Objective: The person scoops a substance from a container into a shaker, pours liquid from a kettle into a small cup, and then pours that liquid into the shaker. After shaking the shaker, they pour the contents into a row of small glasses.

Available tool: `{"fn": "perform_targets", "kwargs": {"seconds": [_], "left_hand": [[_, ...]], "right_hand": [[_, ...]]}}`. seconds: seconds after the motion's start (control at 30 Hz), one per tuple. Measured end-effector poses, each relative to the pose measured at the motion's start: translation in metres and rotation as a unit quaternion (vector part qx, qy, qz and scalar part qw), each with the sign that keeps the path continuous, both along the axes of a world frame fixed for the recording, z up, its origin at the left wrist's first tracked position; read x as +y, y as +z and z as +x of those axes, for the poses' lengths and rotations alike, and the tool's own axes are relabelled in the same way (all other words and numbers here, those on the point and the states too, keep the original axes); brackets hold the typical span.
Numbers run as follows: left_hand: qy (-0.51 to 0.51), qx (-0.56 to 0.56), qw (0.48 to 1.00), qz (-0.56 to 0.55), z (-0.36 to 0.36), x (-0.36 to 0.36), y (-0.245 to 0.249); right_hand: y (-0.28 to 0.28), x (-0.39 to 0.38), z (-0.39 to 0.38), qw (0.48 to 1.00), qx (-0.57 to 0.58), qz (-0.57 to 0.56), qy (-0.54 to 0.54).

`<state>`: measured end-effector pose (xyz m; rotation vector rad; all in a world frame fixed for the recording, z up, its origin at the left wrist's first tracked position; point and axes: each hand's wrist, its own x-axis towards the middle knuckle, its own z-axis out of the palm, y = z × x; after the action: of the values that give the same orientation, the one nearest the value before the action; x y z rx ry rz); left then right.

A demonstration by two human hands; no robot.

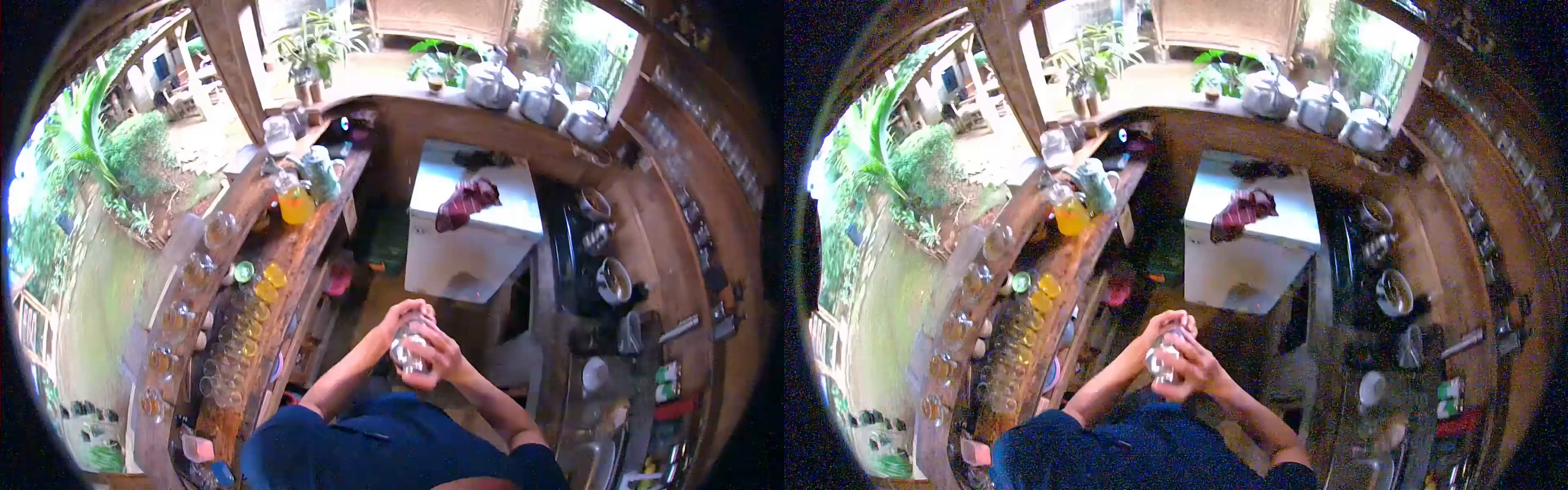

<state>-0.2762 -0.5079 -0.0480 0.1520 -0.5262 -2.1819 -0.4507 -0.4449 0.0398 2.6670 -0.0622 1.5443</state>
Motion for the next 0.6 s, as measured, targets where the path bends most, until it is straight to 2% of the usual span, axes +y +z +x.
{"fn": "perform_targets", "kwargs": {"seconds": [0.03,0.07,0.1,0.13,0.17,0.2,0.23,0.27,0.3,0.33,0.37,0.4,0.43,0.47,0.5,0.53,0.57,0.6], "left_hand": [[0.016,-0.083,0.990,-0.116,0.004,-0.007,0.059],[-0.012,-0.111,0.961,-0.254,0.009,-0.025,0.117],[-0.022,-0.167,0.920,-0.355,0.020,-0.051,0.153],[-0.061,-0.222,0.937,-0.263,0.028,-0.081,0.170],[-0.037,-0.270,0.937,-0.220,0.036,-0.129,0.151],[-0.175,-0.230,0.949,-0.123,0.046,-0.161,0.152],[-0.173,-0.221,0.954,-0.106,0.050,-0.140,0.146],[-0.085,-0.264,0.930,-0.240,0.055,-0.135,0.160],[0.005,-0.306,0.877,-0.370,0.064,-0.129,0.180],[0.065,-0.304,0.861,-0.401,0.075,-0.103,0.179],[0.081,-0.249,0.890,-0.374,0.081,-0.085,0.158],[0.092,-0.179,0.932,-0.302,0.078,-0.083,0.122],[0.099,-0.123,0.978,-0.137,0.075,-0.089,0.069],[0.096,-0.147,0.977,-0.122,0.086,-0.098,0.055],[0.089,-0.172,0.975,-0.107,0.095,-0.100,0.048],[0.031,-0.160,0.972,-0.171,0.098,-0.110,0.077],[-0.025,-0.153,0.959,-0.239,0.101,-0.121,0.111],[-0.037,-0.124,0.920,-0.371,0.098,-0.138,0.147]], "right_hand": [[0.003,-0.027,-0.002,0.997,0.018,-0.073,0.010],[0.005,-0.053,-0.004,0.988,0.033,-0.147,0.022],[0.008,-0.080,-0.006,0.974,0.044,-0.218,0.035],[0.028,-0.126,-0.008,0.985,0.144,-0.090,0.017],[0.022,-0.126,-0.001,0.980,0.199,-0.013,0.018],[0.016,-0.125,0.005,0.967,0.246,0.064,0.011],[0.019,-0.103,0.010,0.976,0.209,0.051,0.026],[0.039,-0.107,0.017,0.985,0.169,0.006,0.039],[0.058,-0.111,0.028,0.990,0.121,-0.043,0.051],[0.064,-0.100,0.037,0.993,0.071,-0.073,0.061],[0.043,-0.097,0.048,0.998,0.049,0.019,0.019],[0.021,-0.095,0.059,0.993,0.022,0.116,-0.021],[0.000,-0.092,0.071,0.976,-0.009,0.209,-0.055],[0.004,-0.109,0.086,0.992,-0.028,0.123,-0.007],[0.005,-0.112,0.080,0.986,0.007,0.164,-0.007],[0.011,-0.114,0.076,0.978,0.042,0.204,-0.010],[0.022,-0.124,0.072,0.992,0.030,0.125,-0.002],[0.037,-0.142,0.068,0.999,0.043,0.013,-0.001]]}}
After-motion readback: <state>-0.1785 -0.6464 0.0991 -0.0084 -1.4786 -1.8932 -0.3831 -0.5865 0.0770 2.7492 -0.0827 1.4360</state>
